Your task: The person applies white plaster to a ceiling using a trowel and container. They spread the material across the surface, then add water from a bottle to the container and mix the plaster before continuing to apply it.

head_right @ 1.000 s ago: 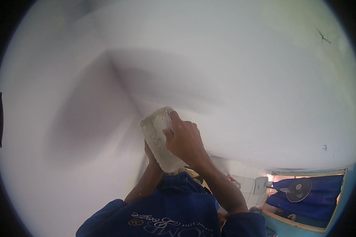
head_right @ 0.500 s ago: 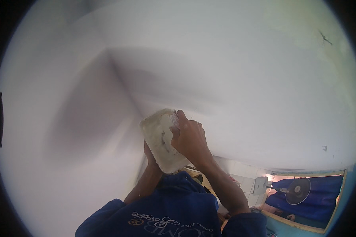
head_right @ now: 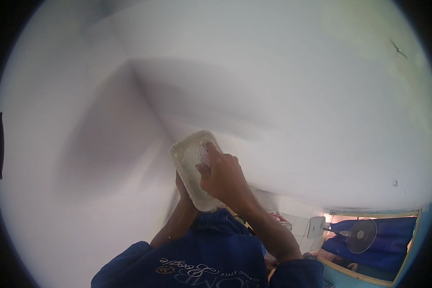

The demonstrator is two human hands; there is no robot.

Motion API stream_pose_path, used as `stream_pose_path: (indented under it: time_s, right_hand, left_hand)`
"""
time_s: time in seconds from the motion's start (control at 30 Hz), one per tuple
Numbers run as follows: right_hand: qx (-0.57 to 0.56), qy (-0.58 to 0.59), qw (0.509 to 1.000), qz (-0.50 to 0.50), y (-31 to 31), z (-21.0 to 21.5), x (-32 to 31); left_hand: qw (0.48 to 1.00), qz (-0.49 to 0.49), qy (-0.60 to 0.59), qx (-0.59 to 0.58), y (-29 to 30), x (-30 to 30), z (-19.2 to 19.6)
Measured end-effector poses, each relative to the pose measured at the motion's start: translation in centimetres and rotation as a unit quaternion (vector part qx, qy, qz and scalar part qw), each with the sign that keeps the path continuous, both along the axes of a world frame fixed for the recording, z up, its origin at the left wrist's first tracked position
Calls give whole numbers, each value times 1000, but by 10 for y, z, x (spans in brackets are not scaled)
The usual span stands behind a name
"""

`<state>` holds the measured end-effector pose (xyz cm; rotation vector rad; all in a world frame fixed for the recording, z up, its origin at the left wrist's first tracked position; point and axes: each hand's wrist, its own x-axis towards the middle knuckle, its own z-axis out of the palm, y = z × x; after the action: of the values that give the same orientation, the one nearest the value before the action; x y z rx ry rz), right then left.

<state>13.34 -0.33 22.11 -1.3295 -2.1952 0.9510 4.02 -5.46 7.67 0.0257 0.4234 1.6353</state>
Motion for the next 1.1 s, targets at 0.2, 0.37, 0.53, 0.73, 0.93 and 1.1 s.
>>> stream_pose_path:
  time_s: [0.2,0.37,0.53,0.73,0.93,1.1]
  right_hand:
    - [-5,-20,1000,-13,15,7,-2]
    - [15,-7,1000,-16,15,6,8]
    - [5,-18,1000,-18,32,20,33]
    - [21,-4,1000,2,25,8,26]
    - [-19,-27,999,-17,27,11,18]
    - [-29,-50,998,-12,27,8,17]
  left_hand:
    - [999,-5,-19,32,2,1,11]
    - [1000,-18,-16,3,11,2,19]
    - [1000,-10,-16,6,22,30,24]
    - [1000,-8,-4,9,25,29,14]
    - [1000,-5,-26,14,20,25,13]
    - [999,-17,-29,3,19,18,7]
